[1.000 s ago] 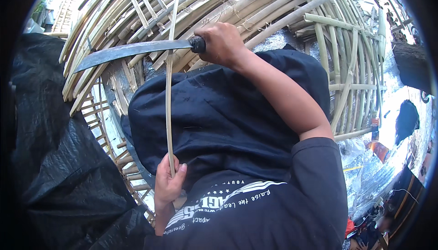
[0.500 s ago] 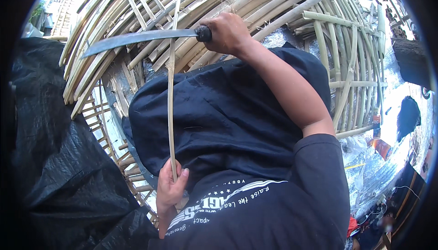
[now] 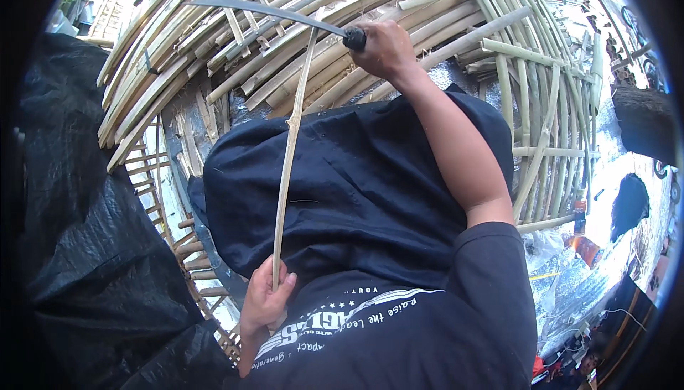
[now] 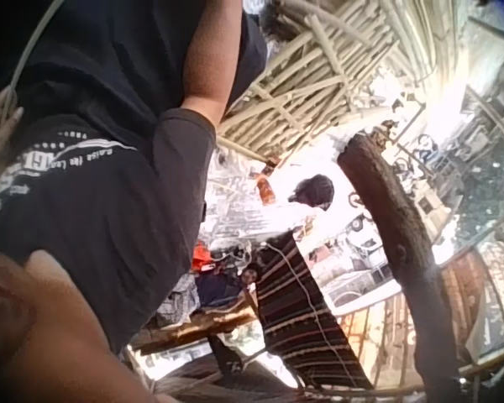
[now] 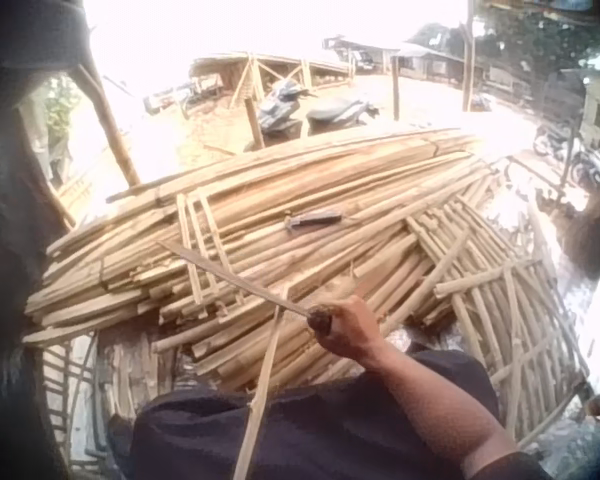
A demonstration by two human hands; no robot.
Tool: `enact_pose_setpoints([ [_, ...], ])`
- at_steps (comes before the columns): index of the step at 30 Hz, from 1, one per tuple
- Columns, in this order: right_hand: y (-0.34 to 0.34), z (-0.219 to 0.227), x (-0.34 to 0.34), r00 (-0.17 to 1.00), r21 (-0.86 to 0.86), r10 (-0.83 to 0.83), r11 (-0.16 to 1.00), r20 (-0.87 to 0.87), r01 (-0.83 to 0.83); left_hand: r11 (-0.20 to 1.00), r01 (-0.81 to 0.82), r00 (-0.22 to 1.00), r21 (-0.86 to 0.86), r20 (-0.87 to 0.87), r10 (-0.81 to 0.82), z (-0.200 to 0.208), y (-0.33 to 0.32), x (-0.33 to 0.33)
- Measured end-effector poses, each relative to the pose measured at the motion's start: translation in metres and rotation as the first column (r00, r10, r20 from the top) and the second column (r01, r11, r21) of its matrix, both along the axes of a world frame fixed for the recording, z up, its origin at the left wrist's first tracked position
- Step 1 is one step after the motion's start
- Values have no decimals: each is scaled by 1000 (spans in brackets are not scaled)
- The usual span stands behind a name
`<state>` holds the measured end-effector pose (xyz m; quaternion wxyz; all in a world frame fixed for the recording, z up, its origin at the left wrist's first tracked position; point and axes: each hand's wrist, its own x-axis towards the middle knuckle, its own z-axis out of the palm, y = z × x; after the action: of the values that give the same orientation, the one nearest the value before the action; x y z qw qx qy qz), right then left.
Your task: The person shaves a thin piece of bamboo using a machete, removing small strips of wood while sitting on a pile of bamboo poles.
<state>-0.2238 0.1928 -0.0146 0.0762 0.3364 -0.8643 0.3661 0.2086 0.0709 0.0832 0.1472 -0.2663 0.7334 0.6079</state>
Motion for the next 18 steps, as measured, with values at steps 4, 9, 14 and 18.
enact_pose_setpoints([
  [4, -11, 4, 33, 978, 115, 182, 979, -104, -170, 1000, -12, 999, -12, -36, 12, -7, -5, -10],
  [9, -28, -8, 62, 935, 266, 346, 911, -76, -316, 996, -24, 1000, -90, -20, 23, -9, -8, -13],
  [14, -29, -19, 49, 968, 278, 225, 942, -109, -188, 997, -78, 996, -20, -37, 77, -18, 2, -21],
  [18, -18, -19, 1, 992, 226, -29, 973, -126, 57, 998, -36, 997, 44, -71, 39, -15, 10, -13],
])
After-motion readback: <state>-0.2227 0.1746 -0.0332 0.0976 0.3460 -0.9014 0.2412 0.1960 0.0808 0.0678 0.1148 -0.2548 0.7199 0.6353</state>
